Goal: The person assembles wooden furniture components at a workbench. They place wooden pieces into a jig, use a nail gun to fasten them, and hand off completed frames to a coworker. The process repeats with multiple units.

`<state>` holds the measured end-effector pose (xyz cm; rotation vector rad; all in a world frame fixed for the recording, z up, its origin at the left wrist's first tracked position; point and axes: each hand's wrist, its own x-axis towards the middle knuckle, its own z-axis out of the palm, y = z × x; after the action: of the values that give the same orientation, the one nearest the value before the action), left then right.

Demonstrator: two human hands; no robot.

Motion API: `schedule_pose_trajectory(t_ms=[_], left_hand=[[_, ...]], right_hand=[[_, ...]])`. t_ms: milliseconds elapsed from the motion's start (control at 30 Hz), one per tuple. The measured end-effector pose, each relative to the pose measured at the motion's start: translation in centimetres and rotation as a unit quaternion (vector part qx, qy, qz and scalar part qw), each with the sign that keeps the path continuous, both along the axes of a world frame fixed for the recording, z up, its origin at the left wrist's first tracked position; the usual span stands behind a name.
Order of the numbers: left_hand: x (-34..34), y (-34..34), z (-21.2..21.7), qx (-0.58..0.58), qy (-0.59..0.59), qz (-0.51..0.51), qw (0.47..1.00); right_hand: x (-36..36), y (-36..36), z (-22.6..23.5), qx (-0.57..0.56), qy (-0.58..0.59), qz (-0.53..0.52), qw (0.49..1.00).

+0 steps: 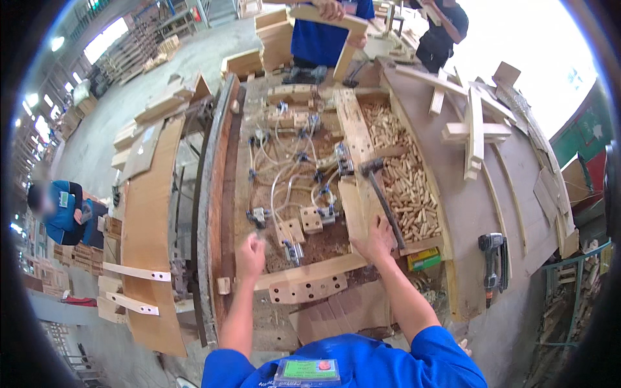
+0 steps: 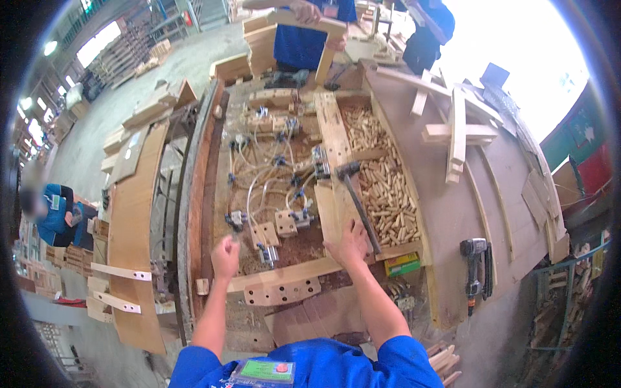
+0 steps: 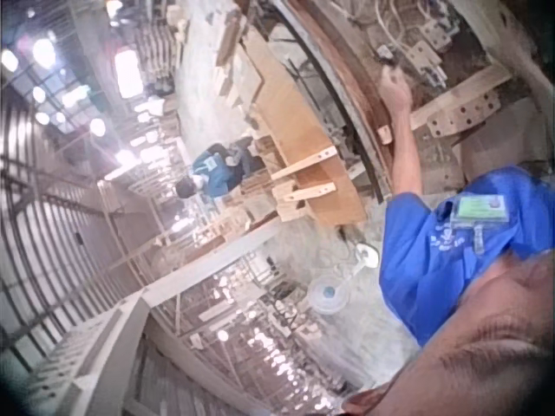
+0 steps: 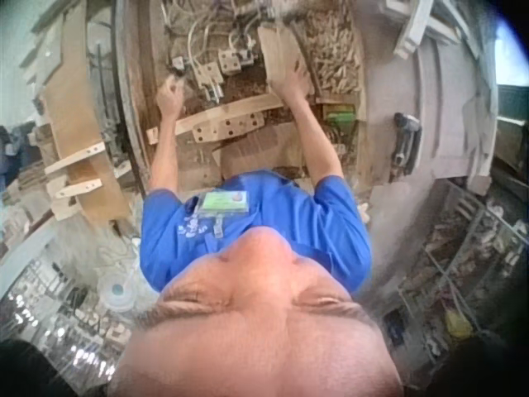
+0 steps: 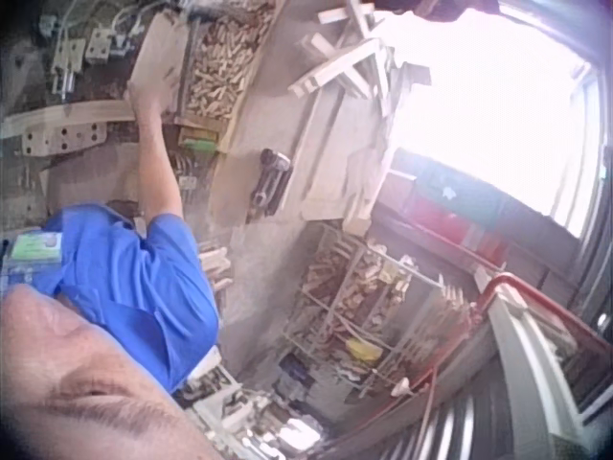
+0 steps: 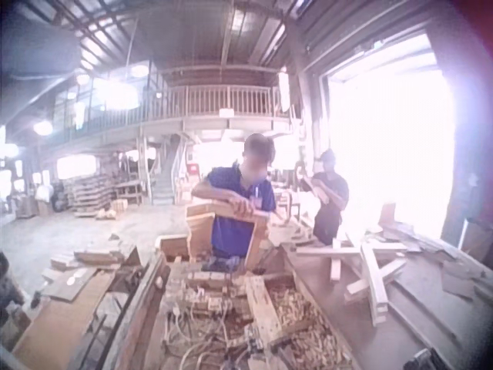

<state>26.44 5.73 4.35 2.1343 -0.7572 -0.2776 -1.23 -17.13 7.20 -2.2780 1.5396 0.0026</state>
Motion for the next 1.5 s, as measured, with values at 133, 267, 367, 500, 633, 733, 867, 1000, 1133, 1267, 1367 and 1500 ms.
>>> schedule_pose_trajectory(t_ms=[133, 267, 367, 500, 633, 733, 867, 1000, 1133, 1267, 1367, 1500], left_hand=[[-6.7, 3.4, 0.4, -0.042, -0.03, 0.002, 0.999], [-11.8, 6.9, 1.9, -0.038, -0.061, 0.029, 0.997], [-14.5, 7.9, 2.3, -0.041, -0.049, 0.016, 0.998], [-16.7, 8.3, 2.8, -0.018, -0.041, -0.032, 0.998], [-18.3, 8.0, 3.3, 0.013, -0.03, -0.065, 0.997], [-19.4, 7.5, 3.4, 0.026, -0.035, -0.087, 0.995], [-20.8, 7.7, 3.6, 0.018, -0.007, -0.097, 0.995], [-21.3, 8.9, 3.3, 0.041, -0.002, -0.116, 0.992], [-21.5, 10.4, 2.5, 0.093, 0.004, -0.1, 0.991], [-22.2, 11.3, 1.4, 0.114, 0.019, -0.121, 0.986], [-23.1, 11.8, 0.5, 0.128, 0.039, -0.123, 0.983], [-23.9, 12.3, -0.4, 0.114, 0.049, -0.111, 0.986]], right_hand=[[-3.4, 0.4, -1.6, -0.047, -0.081, 0.02, 0.995], [-7.7, 3.3, 0.0, 0.079, -0.199, 0.016, 0.977], [-12.2, 5.6, -0.6, 0.101, -0.242, 0.022, 0.965], [-17.4, 8.4, -0.6, 0.071, -0.229, 0.03, 0.97], [-21.3, 9.8, 0.6, 0.086, -0.228, -0.027, 0.969], [-24.3, 10.0, 0.8, 0.028, -0.228, -0.083, 0.97], [-27.6, 10.6, 0.9, -0.06, -0.196, -0.175, 0.963], [-30.7, 11.2, -0.3, -0.08, -0.154, -0.213, 0.962], [-31.1, 11.7, -1.5, -0.082, -0.118, -0.225, 0.964], [-31.6, 11.5, -2.7, -0.083, -0.125, -0.259, 0.954], [-32.0, 11.0, -3.0, -0.068, -0.133, -0.273, 0.95], [-32.0, 10.5, -3.3, -0.081, -0.141, -0.277, 0.947]])
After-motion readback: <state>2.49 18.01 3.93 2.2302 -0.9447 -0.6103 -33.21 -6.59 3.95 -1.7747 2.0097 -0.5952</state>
